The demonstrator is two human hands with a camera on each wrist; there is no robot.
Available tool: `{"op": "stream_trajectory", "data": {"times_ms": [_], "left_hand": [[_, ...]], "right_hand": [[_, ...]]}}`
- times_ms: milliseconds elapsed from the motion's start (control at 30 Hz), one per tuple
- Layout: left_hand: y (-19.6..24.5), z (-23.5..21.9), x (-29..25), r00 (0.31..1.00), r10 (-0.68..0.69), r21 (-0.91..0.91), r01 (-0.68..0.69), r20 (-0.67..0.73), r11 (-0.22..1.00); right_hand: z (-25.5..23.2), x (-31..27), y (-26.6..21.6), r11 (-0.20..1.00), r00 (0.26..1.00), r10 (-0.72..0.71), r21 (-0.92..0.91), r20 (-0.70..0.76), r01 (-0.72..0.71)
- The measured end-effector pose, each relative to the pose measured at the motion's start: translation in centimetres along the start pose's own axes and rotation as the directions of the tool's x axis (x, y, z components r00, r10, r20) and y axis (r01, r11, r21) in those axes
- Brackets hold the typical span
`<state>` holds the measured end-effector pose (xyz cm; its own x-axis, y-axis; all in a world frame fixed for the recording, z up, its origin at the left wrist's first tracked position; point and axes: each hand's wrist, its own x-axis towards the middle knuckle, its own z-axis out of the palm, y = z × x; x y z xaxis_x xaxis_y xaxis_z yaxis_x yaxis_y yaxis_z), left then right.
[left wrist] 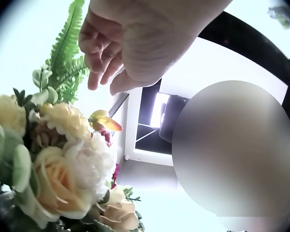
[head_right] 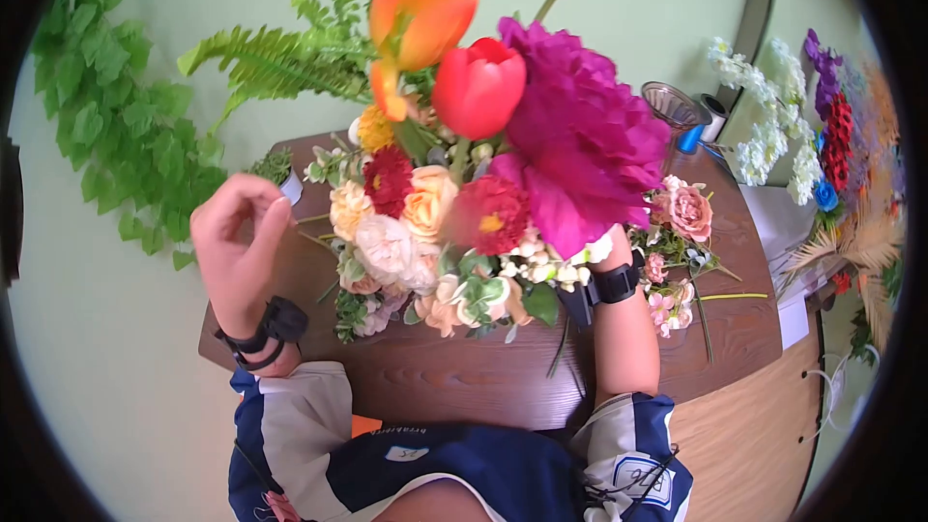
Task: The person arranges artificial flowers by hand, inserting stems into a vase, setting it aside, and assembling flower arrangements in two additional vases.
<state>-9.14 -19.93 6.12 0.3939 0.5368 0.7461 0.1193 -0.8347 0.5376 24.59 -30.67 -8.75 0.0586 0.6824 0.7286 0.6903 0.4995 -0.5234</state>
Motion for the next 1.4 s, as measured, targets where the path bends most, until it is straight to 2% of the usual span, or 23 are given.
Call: {"op": "stream_trajectory", "data": {"times_ms": [33, 67, 100, 133, 167, 200, 267, 333, 400, 567, 767, 833, 867, 933, 1000, 1067, 1100, 1133, 1200, 1233, 1267, 1333, 1400], "left_hand": [[-0.5, -0.6, 0.1, 0.989, -0.13, 0.06, 0.125, 0.073, 0.99], [-1.5, -1.3, 0.2, 0.988, -0.143, 0.069, 0.138, 0.064, 0.988], [-3.2, -1.9, 0.3, 0.94, -0.239, 0.129, 0.213, 0.244, 0.969], [-5.1, -2.4, 0.3, 0.849, -0.335, 0.198, 0.275, 0.41, 0.941], [-7.6, -2.6, 0.0, 0.811, -0.346, 0.223, 0.27, 0.472, 0.937], [-9.4, -2.8, -0.5, 0.81, -0.354, 0.227, 0.277, 0.468, 0.934], [-12.3, -2.9, -1.3, 0.718, -0.451, 0.413, 0.246, 0.53, 0.877], [-14.7, -2.3, -1.6, 0.713, -0.456, 0.444, 0.223, 0.533, 0.868], [-16.1, -1.4, -1.7, 0.663, -0.501, 0.468, 0.248, 0.557, 0.848], [-15.7, 0.6, -2.1, 0.715, -0.466, 0.536, 0.15, 0.522, 0.831], [-13.1, 2.0, -2.0, 0.778, -0.392, 0.473, 0.141, 0.49, 0.87], [-12.4, 2.7, -1.6, 0.826, -0.336, 0.358, 0.177, 0.452, 0.917], [-12.5, 3.4, -1.3, 0.825, -0.325, 0.356, 0.163, 0.462, 0.92], [-13.5, 5.4, -0.6, 0.879, -0.089, 0.19, -0.002, 0.469, 0.982], [-14.2, 7.4, 0.4, 0.847, -0.065, 0.137, -0.01, 0.528, 0.99], [-15.4, 10.0, 1.4, 0.85, 0.092, 0.078, -0.154, 0.519, 0.985], [-16.2, 10.9, 2.0, 0.809, 0.008, 0.112, -0.091, 0.588, 0.99], [-18.8, 12.6, 2.1, 0.778, 0.008, 0.093, -0.085, 0.628, 0.992], [-21.4, 14.7, 2.8, 0.619, -0.086, 0.288, -0.233, 0.78, 0.929], [-22.9, 15.3, 2.2, 0.688, 0.06, 0.24, -0.331, 0.723, 0.912], [-17.8, 13.6, 2.7, 0.703, 0.02, 0.211, -0.24, 0.711, 0.947], [-17.1, 13.6, 3.0, 0.708, 0.037, 0.206, -0.255, 0.706, 0.945], [-16.6, 13.4, 3.1, 0.722, 0.059, 0.201, -0.269, 0.689, 0.942]], "right_hand": [[-0.4, 0.3, 0.6, 1.0, 1.0, -0.001, 0.014, 0.018, 0.001], [-1.1, -0.6, 1.1, 1.0, 1.0, -0.006, 0.027, 0.031, 0.005], [-1.7, -1.9, 1.5, 0.999, 0.999, -0.012, 0.038, 0.04, 0.01], [-2.8, -1.4, 2.8, 0.999, 0.999, -0.017, 0.049, 0.048, 0.014], [-3.1, -2.3, 3.0, 0.998, 0.998, -0.019, 0.058, 0.057, 0.016], [-4.3, -4.0, 3.5, 0.998, 0.998, -0.021, 0.065, 0.064, 0.016], [-5.9, -5.5, 4.4, 0.997, 0.997, -0.022, 0.072, 0.075, 0.016], [-6.6, -7.2, 4.2, 0.997, 0.995, -0.026, 0.073, 0.094, 0.019], [-8.0, -7.2, 4.7, 0.997, 0.993, -0.032, 0.069, 0.115, 0.025], [-8.6, -5.3, 4.7, 0.998, 0.988, -0.037, 0.055, 0.15, 0.028], [-5.8, -3.3, 2.6, 0.999, 0.988, -0.029, 0.033, 0.149, 0.024], [-4.9, -2.4, 2.0, 0.999, 0.991, -0.027, 0.024, 0.132, 0.024], [-4.7, -2.5, 1.7, 1.0, 0.993, -0.025, 0.019, 0.118, 0.022], [-3.5, -1.4, 0.9, 1.0, 0.995, -0.021, 0.007, 0.095, 0.02], [-1.8, 1.2, -0.2, 1.0, 0.997, -0.02, -0.019, 0.069, 0.022], [-1.1, 2.0, -1.7, 0.998, 0.999, -0.027, -0.058, 0.036, 0.029], [-0.2, 3.0, -2.5, 0.996, 0.999, -0.034, -0.078, 0.019, 0.035], [0.0, 3.8, -3.0, 0.995, 0.999, -0.039, -0.094, 0.002, 0.039], [0.7, 3.7, -4.1, 0.992, 0.998, -0.051, -0.115, -0.023, 0.048], [0.8, 3.3, -4.4, 0.991, 0.998, -0.056, -0.121, -0.035, 0.052], [0.5, 3.2, -4.4, 0.991, 0.997, -0.06, -0.124, -0.045, 0.054], [0.5, 3.7, -4.4, 0.956, 0.989, -0.122, -0.257, 0.083, 0.14], [0.7, 3.6, -4.2, 0.976, 0.992, -0.111, -0.181, 0.057, 0.12]]}}
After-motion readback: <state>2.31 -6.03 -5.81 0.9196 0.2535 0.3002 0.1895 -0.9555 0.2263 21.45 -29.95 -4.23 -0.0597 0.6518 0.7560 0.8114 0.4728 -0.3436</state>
